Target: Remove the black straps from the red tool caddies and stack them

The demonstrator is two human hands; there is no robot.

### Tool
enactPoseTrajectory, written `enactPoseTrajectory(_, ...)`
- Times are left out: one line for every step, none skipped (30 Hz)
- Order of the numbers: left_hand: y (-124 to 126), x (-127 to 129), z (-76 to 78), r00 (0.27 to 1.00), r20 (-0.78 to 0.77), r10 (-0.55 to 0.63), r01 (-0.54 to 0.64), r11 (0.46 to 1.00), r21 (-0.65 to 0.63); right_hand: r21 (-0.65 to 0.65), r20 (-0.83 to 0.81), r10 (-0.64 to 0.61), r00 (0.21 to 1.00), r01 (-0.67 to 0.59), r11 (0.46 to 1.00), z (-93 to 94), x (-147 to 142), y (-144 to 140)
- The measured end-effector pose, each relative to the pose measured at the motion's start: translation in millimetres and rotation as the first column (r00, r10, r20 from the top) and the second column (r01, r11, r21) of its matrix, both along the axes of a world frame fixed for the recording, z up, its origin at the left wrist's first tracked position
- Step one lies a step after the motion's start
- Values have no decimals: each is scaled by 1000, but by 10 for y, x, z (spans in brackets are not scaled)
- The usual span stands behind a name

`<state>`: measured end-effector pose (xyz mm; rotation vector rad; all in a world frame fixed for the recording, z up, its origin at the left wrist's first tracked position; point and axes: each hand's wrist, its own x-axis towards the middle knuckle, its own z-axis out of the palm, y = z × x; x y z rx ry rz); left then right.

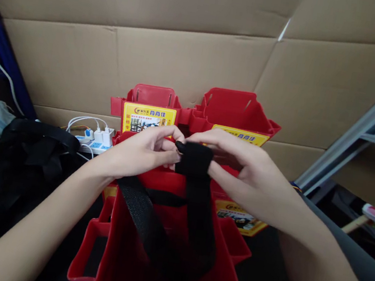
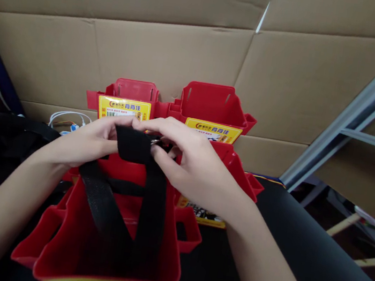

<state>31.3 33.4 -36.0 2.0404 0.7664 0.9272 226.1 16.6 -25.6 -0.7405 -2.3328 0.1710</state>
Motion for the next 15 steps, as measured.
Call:
enactPoseTrajectory(-1,-10,3,1000,4,-4,4,1000,-28,-53,-15,2,1000,-3,999,-5,7,7)
enactPoseTrajectory(0,-20,5,1000,1,-8,8,999,-51,-94,-31,16,999,-19,995,-13,15,18)
enactPoseTrajectory(1,-28,7,1000,-6,-12,12,998,-67,-122,-50,39,998,-44,992,-21,21,33)
enactPoseTrajectory(4,-34,8,1000,-9,-15,14,997,-73,-137,-72,69,995,-78,988,-28,27,53)
enactPoseTrajectory(6,-38,9,1000,-9,-19,18,997,-70,-147,-87,104,991,-116,982,-32,31,75)
enactPoseTrajectory(9,-38,8,1000,-4,-25,25,998,-57,-157,-95,140,986,-154,976,-33,36,98)
enactPoseTrajectory(12,-37,7,999,-1,-35,35,999,-38,-169,-98,171,980,-185,968,-31,41,120)
enactPoseTrajectory(13,-35,6,999,-7,-45,45,999,-19,-181,-100,187,977,-202,962,-27,46,140)
enactPoseTrajectory(13,-34,6,998,-20,-54,54,999,-1,-191,-104,188,977,-205,960,-23,52,154)
enactPoseTrajectory(12,-32,6,998,-38,-54,55,998,16,-203,-112,180,977,-199,959,-20,57,163)
enactPoseTrajectory(9,-30,7,997,-58,-48,50,998,32,-222,-119,164,979,-187,957,-20,60,166)
enactPoseTrajectory(6,-27,6,996,-79,-36,41,998,55,-237,-125,145,981,-172,956,-22,61,164)
enactPoseTrajectory(2,-21,3,994,-106,-16,25,996,89,-242,-123,119,985,-146,959,-28,59,158)
enactPoseTrajectory(0,-14,-4,991,-131,17,2,990,143,-228,-109,89,990,-112,967,-35,54,150)
enactPoseTrajectory(1,-4,-16,986,-153,59,-25,977,214,-182,-92,52,994,-68,981,-44,46,143)
